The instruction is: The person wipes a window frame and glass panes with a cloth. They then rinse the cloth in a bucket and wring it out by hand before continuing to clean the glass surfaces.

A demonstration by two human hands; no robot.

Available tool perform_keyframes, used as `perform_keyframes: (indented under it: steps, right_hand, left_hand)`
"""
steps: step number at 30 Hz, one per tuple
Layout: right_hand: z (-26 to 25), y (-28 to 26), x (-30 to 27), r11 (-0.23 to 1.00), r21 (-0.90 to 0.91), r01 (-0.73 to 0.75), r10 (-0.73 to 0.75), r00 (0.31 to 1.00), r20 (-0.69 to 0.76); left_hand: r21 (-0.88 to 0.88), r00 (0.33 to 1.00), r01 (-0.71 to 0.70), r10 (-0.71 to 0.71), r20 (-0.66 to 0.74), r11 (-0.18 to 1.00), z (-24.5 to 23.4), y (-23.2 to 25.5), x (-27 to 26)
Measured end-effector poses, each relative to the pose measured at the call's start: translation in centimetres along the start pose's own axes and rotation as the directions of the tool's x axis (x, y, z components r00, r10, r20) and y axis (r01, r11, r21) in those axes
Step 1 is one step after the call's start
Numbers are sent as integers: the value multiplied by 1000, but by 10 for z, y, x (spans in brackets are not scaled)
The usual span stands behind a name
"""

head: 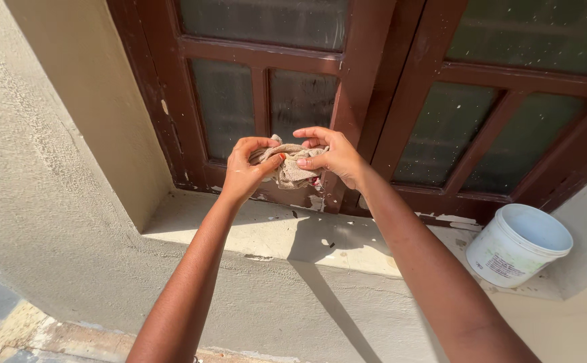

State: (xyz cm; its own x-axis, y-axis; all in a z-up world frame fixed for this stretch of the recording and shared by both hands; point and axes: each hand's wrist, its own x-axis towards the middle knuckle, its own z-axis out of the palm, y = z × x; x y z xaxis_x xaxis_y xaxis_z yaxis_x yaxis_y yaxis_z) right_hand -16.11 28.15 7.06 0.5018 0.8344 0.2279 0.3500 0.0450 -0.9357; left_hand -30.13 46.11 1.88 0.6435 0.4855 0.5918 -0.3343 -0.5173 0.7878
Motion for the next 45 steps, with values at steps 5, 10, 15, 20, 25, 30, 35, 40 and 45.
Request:
perform_keyframes:
  steps: [5, 10, 15, 20, 25, 30, 35, 40, 45]
  right_hand:
    - [41, 6, 40, 997, 52, -58, 56, 998, 41]
    - [77, -3, 77, 988, -122, 98, -103, 994, -35]
    - [111, -27, 108, 964, -211, 160, -176, 983, -58]
    - [146, -51, 141, 905, -346, 246, -286, 956, -68]
    - [163, -78, 170, 938, -151, 311, -323, 944, -61]
    - [150, -90, 178, 848, -171, 502, -519, 852, -69]
    - [154, -69, 181, 901, -33, 432, -423, 860, -286]
    - [156, -46, 185, 909, 102, 405, -329, 844, -423]
    - [149, -45, 183, 944, 55, 324, -278, 876, -394]
  left_hand:
    - [105, 999, -42, 43, -9, 994, -42, -12, 19]
    - [107, 984, -109, 123, -127, 988, -70, -17, 26]
    - [317, 935, -215, 288, -205, 924, -110, -17, 37]
    - [147, 961, -74, 110, -253, 986, -138, -14, 53]
    - [-63, 980, 60, -71, -188, 996, -157, -8, 64]
    - [30, 973, -229, 229, 20, 973, -188, -31, 68]
    - [185, 987, -152, 138, 88, 971, -187, -51, 64]
    - [261, 993, 120, -117, -28, 958, -182, -69, 66]
    - [24, 984, 63, -58, -167, 998, -186, -88, 87]
